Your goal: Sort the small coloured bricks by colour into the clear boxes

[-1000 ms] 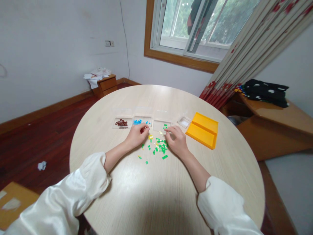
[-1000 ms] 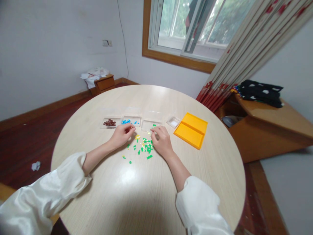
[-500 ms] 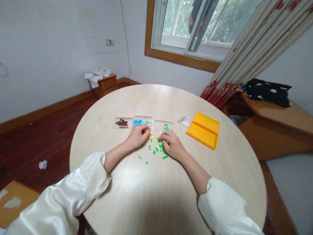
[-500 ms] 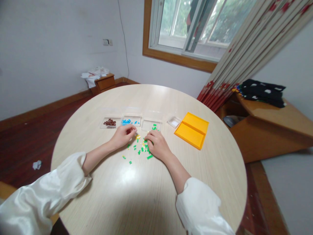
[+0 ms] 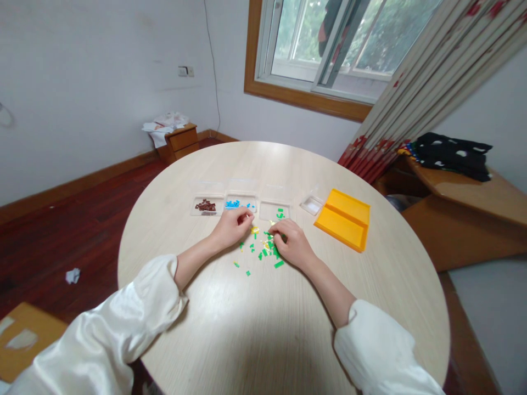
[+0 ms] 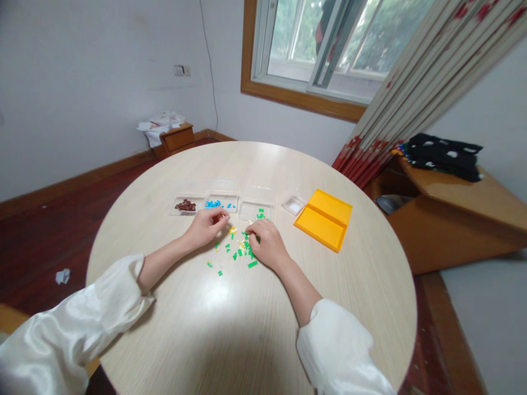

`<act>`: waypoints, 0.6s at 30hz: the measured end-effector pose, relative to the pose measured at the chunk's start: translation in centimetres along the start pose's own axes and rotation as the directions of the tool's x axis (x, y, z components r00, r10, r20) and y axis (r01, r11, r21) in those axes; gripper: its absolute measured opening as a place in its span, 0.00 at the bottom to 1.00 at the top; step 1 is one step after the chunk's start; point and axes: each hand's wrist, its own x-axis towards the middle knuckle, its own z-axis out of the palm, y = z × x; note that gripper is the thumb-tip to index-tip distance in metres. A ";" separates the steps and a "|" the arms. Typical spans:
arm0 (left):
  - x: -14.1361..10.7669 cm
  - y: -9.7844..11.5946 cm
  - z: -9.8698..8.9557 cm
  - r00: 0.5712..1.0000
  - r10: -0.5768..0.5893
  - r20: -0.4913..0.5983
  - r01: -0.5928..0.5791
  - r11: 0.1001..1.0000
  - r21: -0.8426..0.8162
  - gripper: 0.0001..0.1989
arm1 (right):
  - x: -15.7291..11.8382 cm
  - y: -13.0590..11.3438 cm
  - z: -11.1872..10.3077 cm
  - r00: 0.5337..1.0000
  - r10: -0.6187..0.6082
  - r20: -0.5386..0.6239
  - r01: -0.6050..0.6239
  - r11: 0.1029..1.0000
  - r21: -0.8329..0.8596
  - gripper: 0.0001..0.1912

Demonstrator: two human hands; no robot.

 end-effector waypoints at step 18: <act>-0.1 0.3 -0.1 0.999 0.015 -0.031 -0.014 1.000 0.005 0.08 | 0.1 -1.3 -0.1 0.984 -0.094 0.152 0.121 0.976 -0.179 0.12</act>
